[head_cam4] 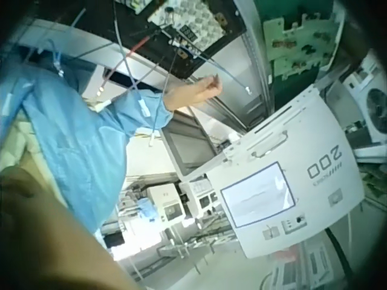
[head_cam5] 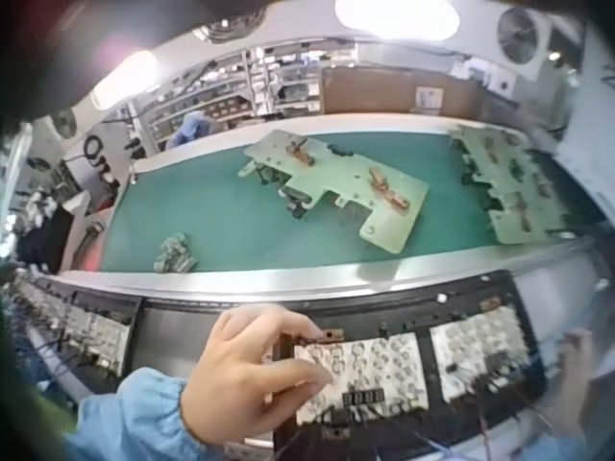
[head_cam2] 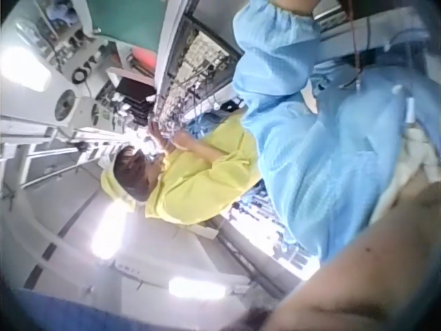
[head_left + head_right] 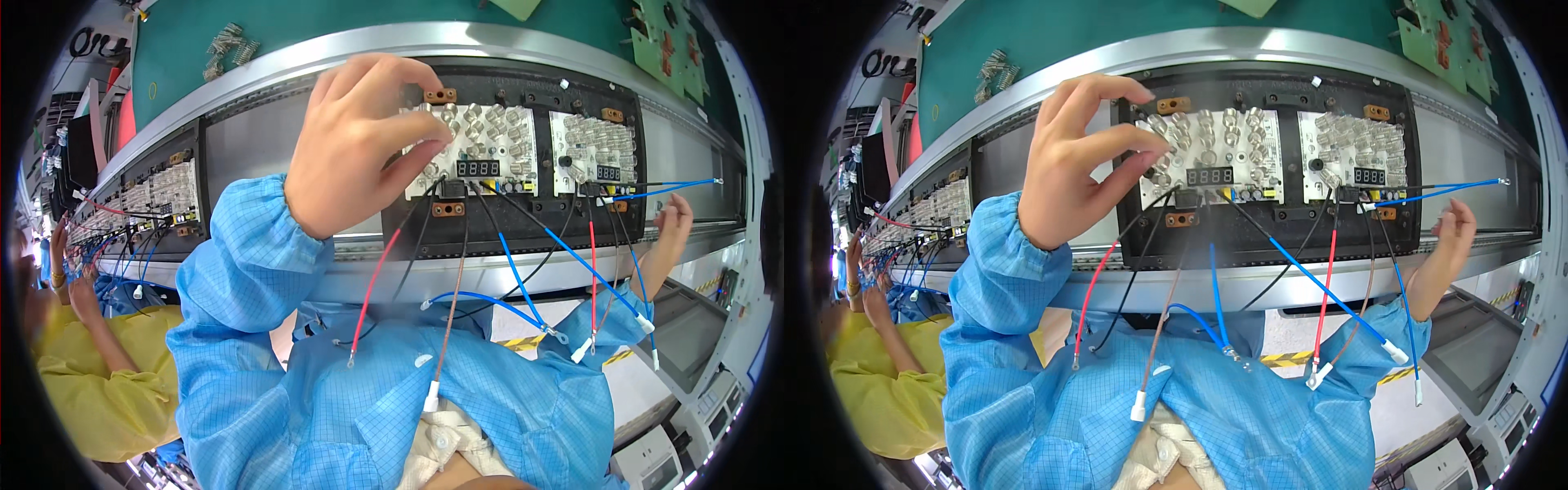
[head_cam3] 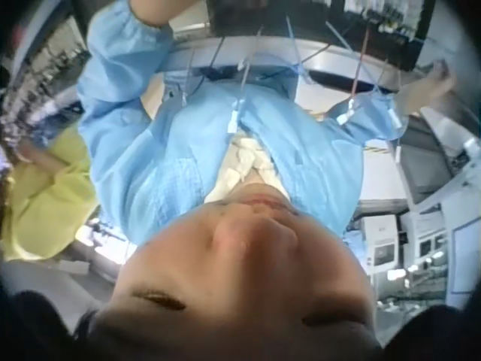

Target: Connecting wires to a printed circuit board and placing it into a test fixture for verification.

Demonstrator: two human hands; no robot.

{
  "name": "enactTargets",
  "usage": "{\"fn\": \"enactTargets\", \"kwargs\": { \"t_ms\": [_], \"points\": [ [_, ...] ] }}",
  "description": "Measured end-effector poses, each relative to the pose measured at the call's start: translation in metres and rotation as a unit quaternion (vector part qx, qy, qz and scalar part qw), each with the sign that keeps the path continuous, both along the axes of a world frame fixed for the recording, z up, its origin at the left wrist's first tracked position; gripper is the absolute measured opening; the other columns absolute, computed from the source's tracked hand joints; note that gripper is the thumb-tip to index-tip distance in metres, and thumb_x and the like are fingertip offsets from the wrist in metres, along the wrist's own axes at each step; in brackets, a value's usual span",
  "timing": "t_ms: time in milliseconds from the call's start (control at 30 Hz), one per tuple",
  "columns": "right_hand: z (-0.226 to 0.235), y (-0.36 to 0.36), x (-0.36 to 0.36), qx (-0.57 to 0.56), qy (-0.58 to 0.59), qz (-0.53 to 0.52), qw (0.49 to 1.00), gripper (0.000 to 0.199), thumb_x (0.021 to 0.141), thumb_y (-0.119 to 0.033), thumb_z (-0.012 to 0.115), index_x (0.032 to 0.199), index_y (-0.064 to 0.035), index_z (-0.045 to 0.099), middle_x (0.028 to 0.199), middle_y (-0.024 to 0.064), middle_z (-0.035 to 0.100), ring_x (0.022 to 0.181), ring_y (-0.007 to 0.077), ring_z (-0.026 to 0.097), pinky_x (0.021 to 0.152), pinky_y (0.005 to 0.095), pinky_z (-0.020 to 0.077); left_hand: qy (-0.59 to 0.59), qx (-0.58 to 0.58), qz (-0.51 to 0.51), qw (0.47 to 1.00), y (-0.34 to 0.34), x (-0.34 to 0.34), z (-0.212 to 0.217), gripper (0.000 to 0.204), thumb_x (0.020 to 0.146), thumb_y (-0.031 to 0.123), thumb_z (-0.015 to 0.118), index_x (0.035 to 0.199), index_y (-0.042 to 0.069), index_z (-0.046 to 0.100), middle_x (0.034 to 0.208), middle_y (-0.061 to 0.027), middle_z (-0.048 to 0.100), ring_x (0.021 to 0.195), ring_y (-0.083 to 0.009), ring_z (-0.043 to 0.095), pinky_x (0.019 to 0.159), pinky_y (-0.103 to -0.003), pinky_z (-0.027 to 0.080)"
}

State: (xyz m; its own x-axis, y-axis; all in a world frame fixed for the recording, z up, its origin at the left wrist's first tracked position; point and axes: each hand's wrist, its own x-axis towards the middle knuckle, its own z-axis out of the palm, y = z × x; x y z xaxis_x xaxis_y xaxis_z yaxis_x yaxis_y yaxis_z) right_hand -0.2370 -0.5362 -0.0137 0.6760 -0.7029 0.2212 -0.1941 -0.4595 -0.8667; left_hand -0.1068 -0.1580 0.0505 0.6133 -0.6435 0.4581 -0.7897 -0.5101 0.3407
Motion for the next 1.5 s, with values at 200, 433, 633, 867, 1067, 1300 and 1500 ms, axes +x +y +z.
{"fn": "enactTargets", "kwargs": {
  "t_ms": [200,433,633,867,1067,1300,1500],
  "points": [
    [-0.006,-0.027,-0.006,0.021,0.163,0.078,0.983,0.036,0.096,-0.029,0.045,0.104,0.0039,0.059,0.085,0.0042,0.054,0.077,0.0119,0.045,0.072,0.0247,0.0367,0.055,0.096,-0.012,0.994,-0.023,0.000,0.009,0.009,0.063,0.008,0.073,0.070,0.012,0.068,0.135,-0.0065,0.045,0.133,-0.0324,0.029,0.104,-0.060,0.024],
    [-0.009,-0.018,-0.003,-0.133,0.203,0.134,0.961,0.028,0.095,-0.022,0.047,0.096,0.0042,0.058,0.079,0.0120,0.058,0.074,0.0179,0.052,0.071,0.0289,0.0404,0.032,0.185,-0.022,0.982,-0.031,0.003,-0.004,0.003,0.067,0.012,0.070,0.067,0.012,0.067,0.135,-0.0069,0.046,0.133,-0.0306,0.029,0.104,-0.064,0.021],
    [0.001,-0.007,-0.001,-0.144,0.224,0.150,0.952,0.030,0.096,-0.024,0.047,0.091,0.0050,0.055,0.074,0.0081,0.053,0.071,0.0108,0.044,0.068,0.0260,0.0398,0.057,0.195,-0.019,0.979,-0.023,0.002,0.001,0.004,0.067,0.013,0.072,0.068,0.013,0.068,0.136,-0.0068,0.044,0.133,-0.0308,0.029,0.104,-0.065,0.021],
    [0.017,-0.004,0.004,-0.128,0.199,0.195,0.952,0.028,0.095,-0.020,0.049,0.093,0.0065,0.057,0.074,0.0104,0.059,0.069,0.0123,0.049,0.065,0.0274,0.0415,0.080,0.221,0.019,0.972,-0.022,-0.008,0.023,0.010,0.065,0.009,0.073,0.072,0.014,0.068,0.139,-0.0063,0.041,0.134,-0.0318,0.028,0.103,-0.066,0.021],
    [0.010,-0.003,-0.003,-0.082,0.247,0.191,0.947,0.029,0.095,-0.022,0.050,0.097,0.0059,0.059,0.073,0.0061,0.057,0.072,0.0092,0.048,0.066,0.0257,0.0407,0.087,0.215,0.033,0.972,-0.025,-0.010,0.015,0.011,0.064,0.009,0.073,0.072,0.014,0.067,0.139,-0.0050,0.042,0.134,-0.0318,0.028,0.103,-0.065,0.020],
    [0.005,0.002,-0.010,-0.022,0.215,0.201,0.956,0.031,0.094,-0.021,0.051,0.105,0.0065,0.060,0.083,0.0050,0.063,0.077,0.0089,0.052,0.069,0.0247,0.0417,0.105,0.244,0.043,0.963,-0.027,-0.013,0.019,0.010,0.062,0.010,0.074,0.069,0.013,0.067,0.138,-0.0048,0.043,0.134,-0.0312,0.029,0.103,-0.065,0.018],
    [0.001,-0.004,-0.021,-0.031,0.213,0.170,0.962,0.027,0.092,-0.016,0.053,0.105,0.0059,0.061,0.086,0.0082,0.065,0.078,0.0108,0.055,0.071,0.0250,0.0439,0.122,0.250,0.039,0.960,-0.023,-0.015,0.024,0.011,0.060,0.009,0.074,0.068,0.013,0.067,0.138,-0.0051,0.044,0.134,-0.0305,0.029,0.104,-0.065,0.017]
  ]
}}
